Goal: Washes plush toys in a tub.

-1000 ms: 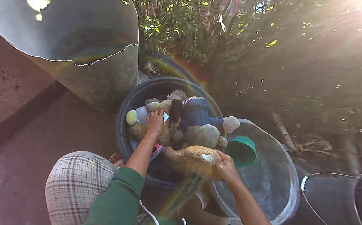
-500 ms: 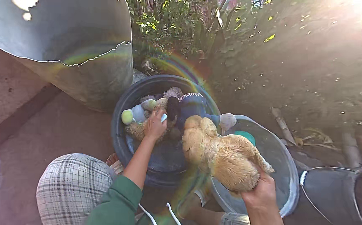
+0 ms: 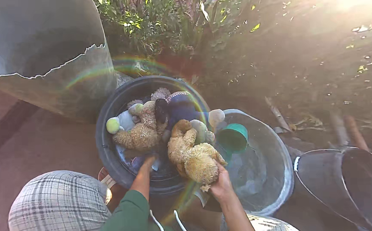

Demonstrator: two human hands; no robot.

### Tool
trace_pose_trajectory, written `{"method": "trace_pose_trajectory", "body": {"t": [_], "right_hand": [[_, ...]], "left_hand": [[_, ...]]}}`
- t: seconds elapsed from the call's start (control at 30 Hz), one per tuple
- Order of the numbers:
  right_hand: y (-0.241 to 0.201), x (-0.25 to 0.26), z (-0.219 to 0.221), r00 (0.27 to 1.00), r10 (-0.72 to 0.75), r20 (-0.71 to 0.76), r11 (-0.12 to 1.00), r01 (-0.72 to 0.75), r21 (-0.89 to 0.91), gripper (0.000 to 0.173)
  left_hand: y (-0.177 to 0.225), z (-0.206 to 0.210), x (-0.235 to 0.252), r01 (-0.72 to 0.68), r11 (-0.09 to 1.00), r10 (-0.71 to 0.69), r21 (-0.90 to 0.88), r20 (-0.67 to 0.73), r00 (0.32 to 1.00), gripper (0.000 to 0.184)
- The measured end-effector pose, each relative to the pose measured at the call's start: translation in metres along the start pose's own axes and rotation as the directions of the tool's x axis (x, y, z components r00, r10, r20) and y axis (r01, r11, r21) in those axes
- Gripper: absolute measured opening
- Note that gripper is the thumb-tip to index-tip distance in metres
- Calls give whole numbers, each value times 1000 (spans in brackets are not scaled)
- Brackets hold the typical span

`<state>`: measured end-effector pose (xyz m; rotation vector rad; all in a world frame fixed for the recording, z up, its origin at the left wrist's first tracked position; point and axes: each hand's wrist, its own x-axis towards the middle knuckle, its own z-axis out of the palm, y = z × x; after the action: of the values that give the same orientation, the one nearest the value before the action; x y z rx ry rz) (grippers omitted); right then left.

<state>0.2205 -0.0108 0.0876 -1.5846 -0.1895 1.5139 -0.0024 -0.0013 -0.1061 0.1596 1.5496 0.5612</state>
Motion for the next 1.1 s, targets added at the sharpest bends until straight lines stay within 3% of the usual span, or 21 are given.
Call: {"method": "trace_pose_trajectory", "body": {"t": [0.03,0.1,0.17,0.23,0.27,0.3,0.33,0.37,0.4,0.47,0.5,0.53,0.6,0.67,0.73,0.77,0.83,0.9,0.97,1.03,1.1], "right_hand": [[1,1,1,1000,-5,0,1000,5,-18,30],[6,4,1,1000,-7,17,999,8,-44,30],[11,6,4,1000,-5,29,999,6,-49,30],[13,6,10,999,-4,41,999,6,-53,31],[13,4,14,999,-13,50,999,15,-48,31],[12,3,18,998,-36,45,999,37,-40,30],[12,1,22,997,-68,41,997,70,-36,28],[12,0,24,994,-97,45,994,99,-39,29],[12,-2,25,992,-117,35,991,119,-57,27],[15,-4,24,989,-144,43,985,148,-93,28],[18,-6,23,987,-151,53,982,156,-110,31],[20,-7,23,985,-162,59,979,168,-118,33],[16,-6,25,976,-205,74,970,213,-115,32],[16,-3,23,968,-234,92,965,243,-101,33],[16,-1,24,957,-268,113,955,279,-99,32],[16,-2,25,953,-277,124,951,290,-107,32],[19,-6,28,956,-262,130,952,278,-127,33],[20,-14,29,964,-230,131,962,246,-121,32],[13,-21,28,974,-185,127,980,193,-54,29],[5,-24,28,989,-117,90,990,109,90,32],[0,-22,24,997,-49,63,978,35,204,39]], "left_hand": [[7,2,-4,-14,967,35,-254,79,996,30],[29,9,-33,15,766,223,-643,288,931,28],[55,30,-80,-59,694,399,-718,315,861,29],[72,62,-128,-398,775,563,-491,251,787,31],[73,78,-150,-614,756,655,-227,253,712,34],[70,92,-167,-779,621,730,81,301,613,38],[65,104,-176,-838,453,771,304,338,539,41],[63,112,-177,-825,365,776,431,348,525,44],[67,114,-172,-774,385,755,503,311,578,45],[91,109,-152,-586,635,610,503,139,780,47],[101,106,-138,-469,757,511,455,35,859,46],[106,103,-130,-390,819,447,420,-44,893,43],[100,104,-151,-437,777,490,453,-1,872,46],[64,110,-187,-629,604,671,490,114,733,49],[43,117,-188,-729,497,805,471,64,590,47],[46,116,-179,-726,521,811,448,5,585,45],[64,102,-155,-596,727,655,342,-82,751,49],[76,80,-119,-441,893,450,89,-183,874,47],[85,57,-105,-348,906,320,-240,-148,936,37],[96,29,-117,-371,859,377,-352,-55,925,32],[113,6,-123,-595,798,590,-91,-78,803,33]]}}
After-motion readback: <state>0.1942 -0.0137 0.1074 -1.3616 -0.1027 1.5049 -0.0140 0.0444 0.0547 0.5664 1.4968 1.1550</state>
